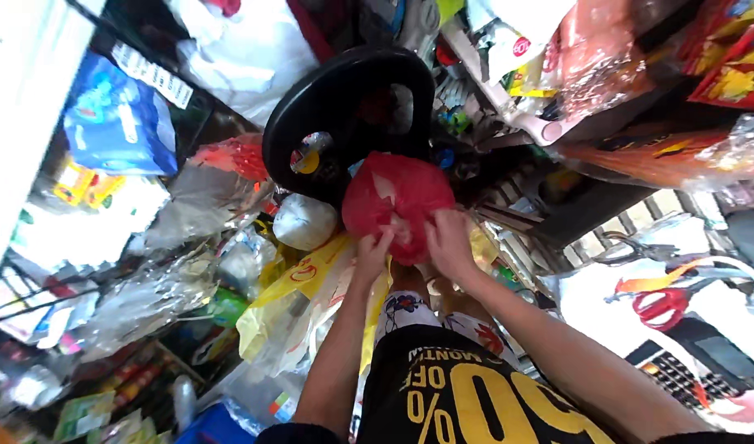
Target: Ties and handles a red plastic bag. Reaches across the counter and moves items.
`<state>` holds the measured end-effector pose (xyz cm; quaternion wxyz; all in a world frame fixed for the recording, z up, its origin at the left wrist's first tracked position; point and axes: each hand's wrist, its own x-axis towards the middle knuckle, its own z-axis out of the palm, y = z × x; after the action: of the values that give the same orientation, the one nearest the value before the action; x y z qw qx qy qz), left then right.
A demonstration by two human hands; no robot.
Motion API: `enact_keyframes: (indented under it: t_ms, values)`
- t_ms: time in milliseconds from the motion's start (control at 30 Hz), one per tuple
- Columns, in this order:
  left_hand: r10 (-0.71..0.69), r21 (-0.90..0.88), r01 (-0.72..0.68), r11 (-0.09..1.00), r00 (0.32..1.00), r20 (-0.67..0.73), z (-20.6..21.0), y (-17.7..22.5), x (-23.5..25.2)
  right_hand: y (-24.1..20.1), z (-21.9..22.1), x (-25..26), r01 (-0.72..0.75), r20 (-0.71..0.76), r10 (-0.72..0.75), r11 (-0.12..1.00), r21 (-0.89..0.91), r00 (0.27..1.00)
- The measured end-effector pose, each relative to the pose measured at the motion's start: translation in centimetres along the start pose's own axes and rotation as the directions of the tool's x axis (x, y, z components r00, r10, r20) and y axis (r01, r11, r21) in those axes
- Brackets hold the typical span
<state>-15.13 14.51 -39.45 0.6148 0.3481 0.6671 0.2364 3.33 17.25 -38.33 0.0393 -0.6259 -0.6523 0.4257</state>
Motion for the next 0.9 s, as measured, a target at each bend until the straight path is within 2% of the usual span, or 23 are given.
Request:
enact_keyframes:
  t_ms: [33,67,133,233,300,400,433,500,600,667,767,900]
  values:
    - [-0.055,-0.08,0.061,0.995,0.995,0.083,1.1,1.1,0.8,-1.1,0.2,-0.6,0.066,0.074,-0.065,0.998,-0.02,0.995]
    - [-0.132,-0.077,0.141,0.987,0.985,0.108,2.1,1.8,1.7,-2.1,0.4,-1.2,0.123,0.174,-0.113,0.991,-0.047,0.978]
    - [-0.198,-0.003,0.199,0.98,0.977,0.082,3.0,2.1,3.5,-3.2,0.3,-2.1,0.186,0.379,-0.148,0.981,-0.064,0.913]
    - [-0.137,-0.121,0.144,0.982,0.988,0.067,2.7,1.8,4.9,-1.5,-1.9,-4.1,0.324,0.374,-0.307,0.946,0.017,0.875]
    - [-0.095,-0.268,0.134,0.954,0.984,0.153,2.1,1.1,4.7,0.0,-4.1,-6.8,0.277,0.288,-0.298,0.954,0.114,0.91]
    - [0.053,-0.478,0.147,0.866,0.924,0.379,1.4,0.3,5.0,2.9,-6.9,-11.8,0.155,0.009,-0.16,0.968,0.198,0.987]
    - [0.075,-0.508,0.147,0.849,0.917,0.392,1.4,0.7,4.8,3.9,-7.7,-13.8,0.105,-0.064,-0.093,0.968,0.227,0.994]
    - [0.015,-0.496,0.157,0.854,0.945,0.326,2.1,2.5,3.9,5.6,-9.0,-18.2,-0.04,-0.168,0.097,0.949,0.312,0.981]
    - [-0.17,-0.347,0.216,0.913,0.973,0.158,3.9,5.0,1.8,8.4,-8.9,-25.2,-0.222,-0.339,0.378,0.881,0.418,0.862]
    - [-0.191,-0.276,0.214,0.937,0.976,0.107,4.4,5.7,1.1,9.8,-7.6,-29.3,-0.282,-0.432,0.498,0.835,0.472,0.752]
    - [-0.148,-0.234,0.182,0.955,0.976,0.159,4.4,5.5,1.4,11.8,-4.0,-34.3,-0.314,-0.509,0.608,0.774,0.549,0.609]
    - [-0.149,-0.174,0.193,0.966,0.96,0.237,4.4,6.0,0.8,14.0,0.6,-39.3,-0.371,-0.436,0.736,0.652,0.661,0.517]
